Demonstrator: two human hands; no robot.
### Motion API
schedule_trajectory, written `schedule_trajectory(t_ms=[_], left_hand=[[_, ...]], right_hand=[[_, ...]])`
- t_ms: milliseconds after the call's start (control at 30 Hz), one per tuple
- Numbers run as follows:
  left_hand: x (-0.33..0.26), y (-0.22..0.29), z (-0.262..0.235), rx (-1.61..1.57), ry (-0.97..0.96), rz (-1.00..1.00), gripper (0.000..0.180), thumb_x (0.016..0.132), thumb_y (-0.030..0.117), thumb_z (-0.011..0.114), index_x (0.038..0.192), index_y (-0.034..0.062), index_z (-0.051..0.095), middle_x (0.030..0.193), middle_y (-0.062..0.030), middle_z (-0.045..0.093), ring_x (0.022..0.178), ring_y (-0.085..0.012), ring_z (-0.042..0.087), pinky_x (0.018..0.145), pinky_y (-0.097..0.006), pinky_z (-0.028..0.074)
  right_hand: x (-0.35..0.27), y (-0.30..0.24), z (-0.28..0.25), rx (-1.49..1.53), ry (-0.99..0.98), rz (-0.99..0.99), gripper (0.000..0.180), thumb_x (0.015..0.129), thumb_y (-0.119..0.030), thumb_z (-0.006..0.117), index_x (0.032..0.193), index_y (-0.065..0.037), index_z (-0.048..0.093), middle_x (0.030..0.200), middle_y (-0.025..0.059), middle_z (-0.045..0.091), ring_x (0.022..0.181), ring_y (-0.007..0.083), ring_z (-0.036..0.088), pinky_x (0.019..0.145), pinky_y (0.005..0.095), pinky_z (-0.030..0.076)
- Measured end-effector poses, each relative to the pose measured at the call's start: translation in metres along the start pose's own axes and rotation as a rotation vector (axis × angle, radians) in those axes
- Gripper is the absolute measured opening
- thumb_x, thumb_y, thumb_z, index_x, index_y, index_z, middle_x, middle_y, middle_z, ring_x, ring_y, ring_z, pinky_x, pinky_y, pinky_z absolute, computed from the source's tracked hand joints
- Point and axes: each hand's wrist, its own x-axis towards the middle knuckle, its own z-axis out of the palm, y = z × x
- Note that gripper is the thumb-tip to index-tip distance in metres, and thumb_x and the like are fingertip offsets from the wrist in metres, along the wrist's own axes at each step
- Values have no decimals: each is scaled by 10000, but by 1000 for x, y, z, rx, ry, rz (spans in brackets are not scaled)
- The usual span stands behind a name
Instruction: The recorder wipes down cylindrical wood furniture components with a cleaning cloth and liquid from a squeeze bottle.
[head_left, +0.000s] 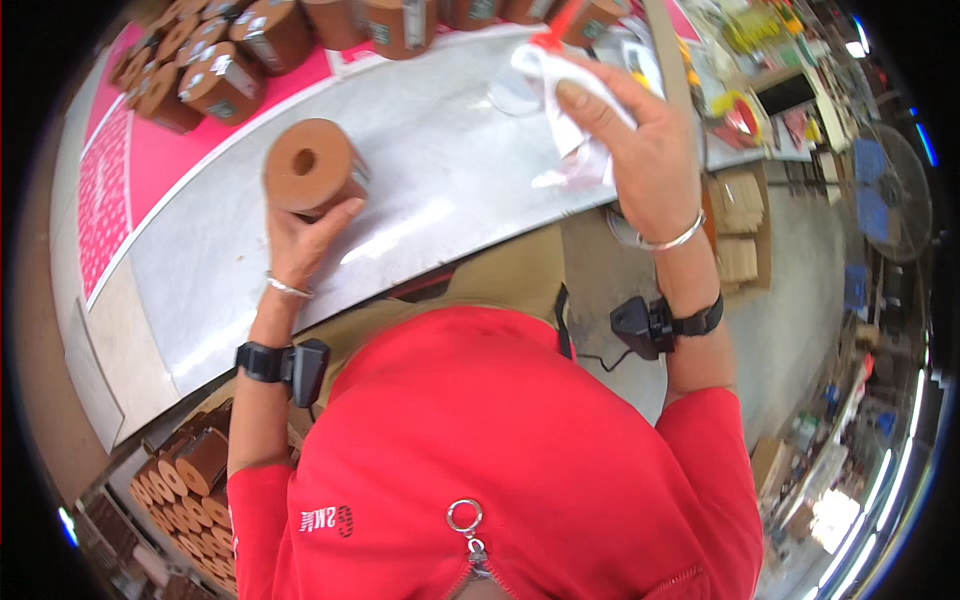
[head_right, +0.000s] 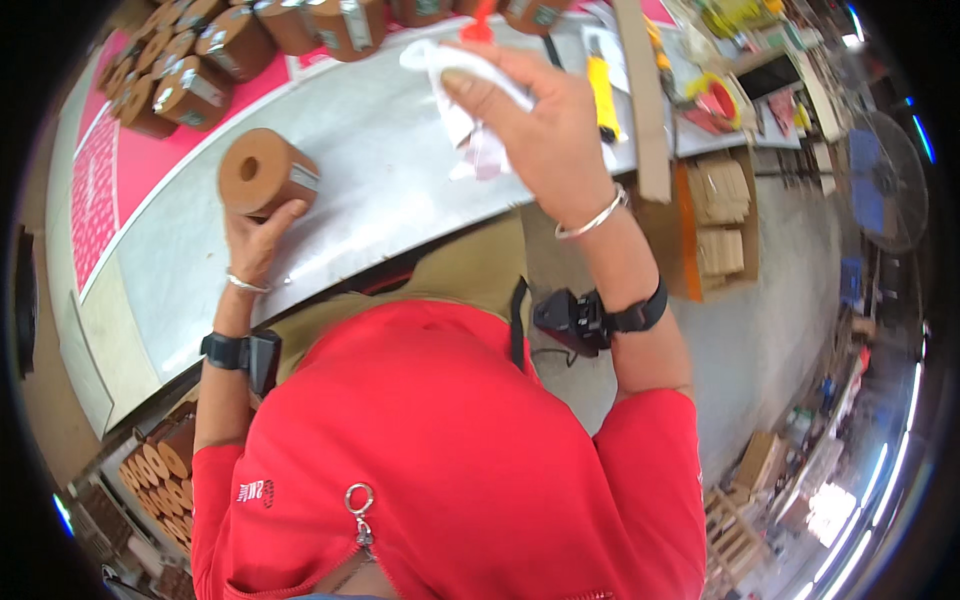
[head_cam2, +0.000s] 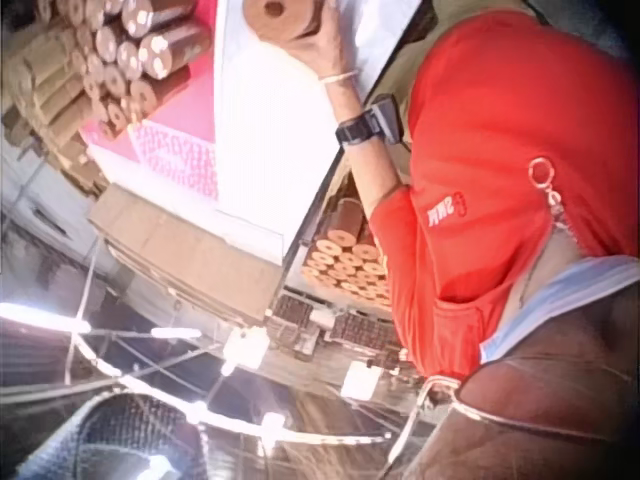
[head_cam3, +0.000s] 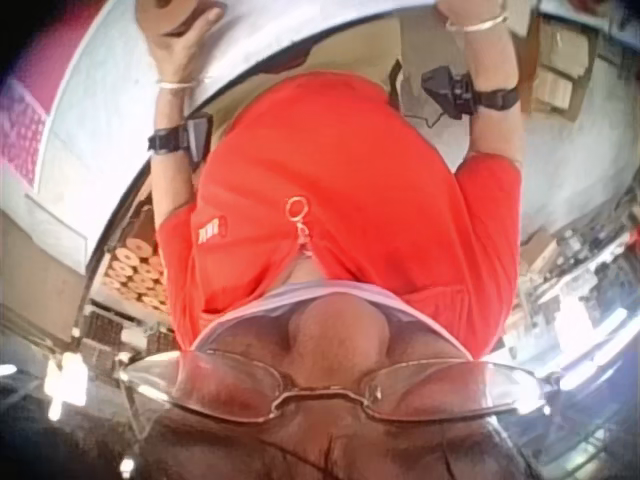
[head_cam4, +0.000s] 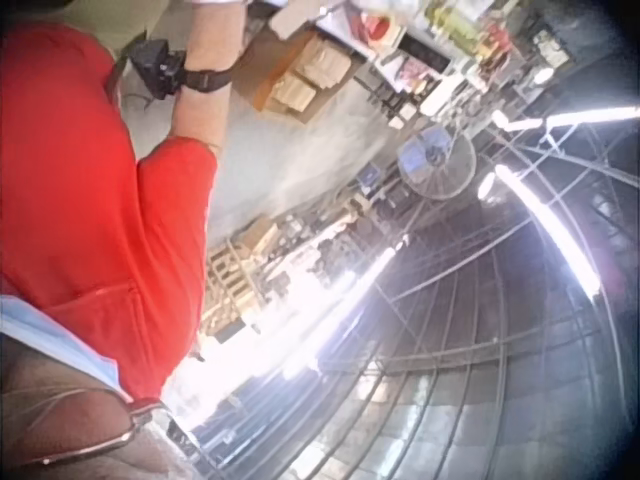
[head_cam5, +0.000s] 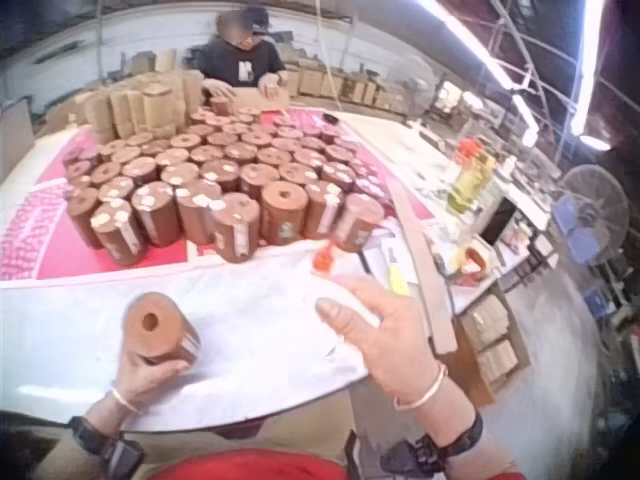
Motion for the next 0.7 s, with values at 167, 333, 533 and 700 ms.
schedule_trajectory(t_ms=[167,333,533,700], left_hand=[[1,-7,14,32,25,35,783,618,224,838,1220,-1,391,1131,-137,551,1038,-210,546,912,-334,434],[-3,2,16,7,124,71,879,573,283,855,1264,14,384,1175,-167,522,1061,-281,549,902,-363,446],[-1,4,10,65,178,236,850,556,297,857,1228,18,417,1126,-171,557,1026,-319,557,877,-377,450],[4,2,5,83,71,213,806,556,329,835,1180,2,442,1063,-176,571,957,-349,558,833,-397,440]], right_hand=[[8,11,62,-298,-147,-371,285,782,-112,684,1055,-37,654,806,84,523,689,190,543,603,280,442],[18,24,133,-555,-310,-726,325,762,-100,633,1081,-59,591,877,109,525,654,253,593,528,325,497],[21,31,125,-666,-351,-750,339,744,-57,599,1081,-23,580,869,107,526,570,248,577,477,295,486],[28,13,166,-621,-468,-875,344,724,-27,588,1065,8,583,832,117,520,621,248,574,496,309,481]])
